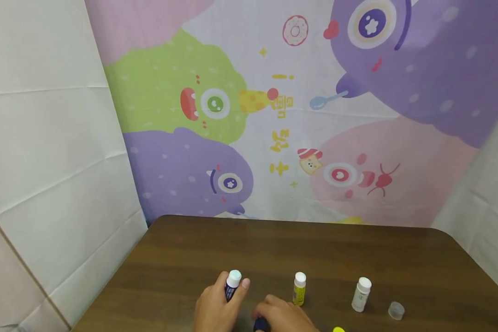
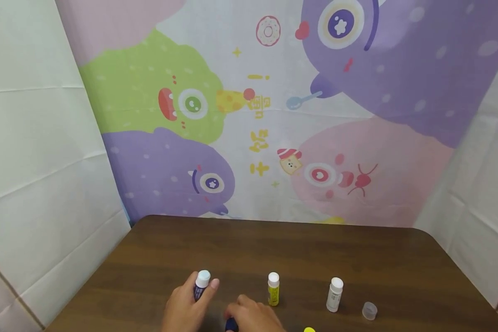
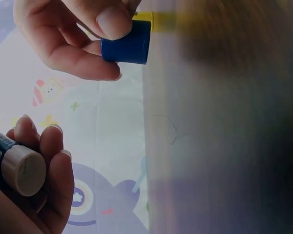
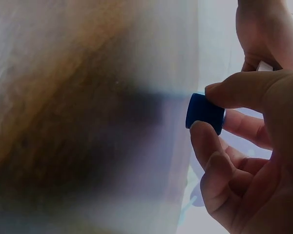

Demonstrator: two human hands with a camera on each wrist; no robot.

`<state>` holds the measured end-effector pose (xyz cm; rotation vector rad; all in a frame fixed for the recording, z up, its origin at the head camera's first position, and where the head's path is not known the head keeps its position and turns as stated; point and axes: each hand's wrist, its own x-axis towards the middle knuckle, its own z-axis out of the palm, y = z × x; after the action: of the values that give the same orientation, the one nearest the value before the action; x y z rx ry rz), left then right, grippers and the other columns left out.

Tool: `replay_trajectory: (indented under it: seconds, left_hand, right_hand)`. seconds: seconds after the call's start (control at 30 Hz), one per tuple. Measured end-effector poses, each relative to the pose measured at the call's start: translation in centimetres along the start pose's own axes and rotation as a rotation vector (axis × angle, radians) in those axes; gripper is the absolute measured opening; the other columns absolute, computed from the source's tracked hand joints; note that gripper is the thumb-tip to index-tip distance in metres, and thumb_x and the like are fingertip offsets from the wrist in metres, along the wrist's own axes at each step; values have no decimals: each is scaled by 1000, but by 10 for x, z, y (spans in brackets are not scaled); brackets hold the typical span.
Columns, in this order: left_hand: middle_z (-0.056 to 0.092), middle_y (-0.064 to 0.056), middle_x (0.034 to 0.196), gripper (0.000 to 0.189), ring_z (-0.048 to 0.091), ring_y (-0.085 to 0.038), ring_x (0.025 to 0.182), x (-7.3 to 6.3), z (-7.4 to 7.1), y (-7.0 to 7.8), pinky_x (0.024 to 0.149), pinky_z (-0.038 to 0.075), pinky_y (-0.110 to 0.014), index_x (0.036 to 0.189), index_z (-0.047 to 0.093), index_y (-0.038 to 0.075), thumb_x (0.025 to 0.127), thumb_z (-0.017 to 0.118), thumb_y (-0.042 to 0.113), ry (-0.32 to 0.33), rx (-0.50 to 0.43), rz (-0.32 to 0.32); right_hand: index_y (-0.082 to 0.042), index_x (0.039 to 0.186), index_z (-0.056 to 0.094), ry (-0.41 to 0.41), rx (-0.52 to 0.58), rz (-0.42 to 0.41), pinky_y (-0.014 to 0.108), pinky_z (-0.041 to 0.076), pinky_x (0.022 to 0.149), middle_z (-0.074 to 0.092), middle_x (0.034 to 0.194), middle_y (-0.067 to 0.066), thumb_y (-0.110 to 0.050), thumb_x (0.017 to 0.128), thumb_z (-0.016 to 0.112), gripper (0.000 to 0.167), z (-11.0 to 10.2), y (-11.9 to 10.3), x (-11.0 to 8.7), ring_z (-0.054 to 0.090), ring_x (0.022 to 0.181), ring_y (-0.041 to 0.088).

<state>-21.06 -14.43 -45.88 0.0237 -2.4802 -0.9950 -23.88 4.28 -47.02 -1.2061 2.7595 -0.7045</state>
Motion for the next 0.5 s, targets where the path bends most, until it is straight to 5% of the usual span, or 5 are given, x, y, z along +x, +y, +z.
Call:
replay_trajectory:
  seconds: [0.3, 0.5]
  left_hand:
    - [41, 13, 57, 35, 41, -5, 53, -1, -2, 1, 51, 34, -28, 84, 54, 23, 94, 62, 56, -24, 1, -20]
    - [40, 12, 57, 37, 40, -5, 52, 0, -2, 1, 51, 33, -28, 83, 53, 22, 94, 61, 56, -35, -13, -18]
  right_hand:
    - [-23, 97, 70, 52, -12, -37, 22, 44, 58, 52, 86, -15, -35, 77, 81, 26, 10, 3, -3, 48, 67, -2]
    - [-24, 98, 71, 11, 19, 2, 24, 44, 58, 50, 86, -15, -36, 79, 79, 25, 14, 3, -1, 47, 67, -1]
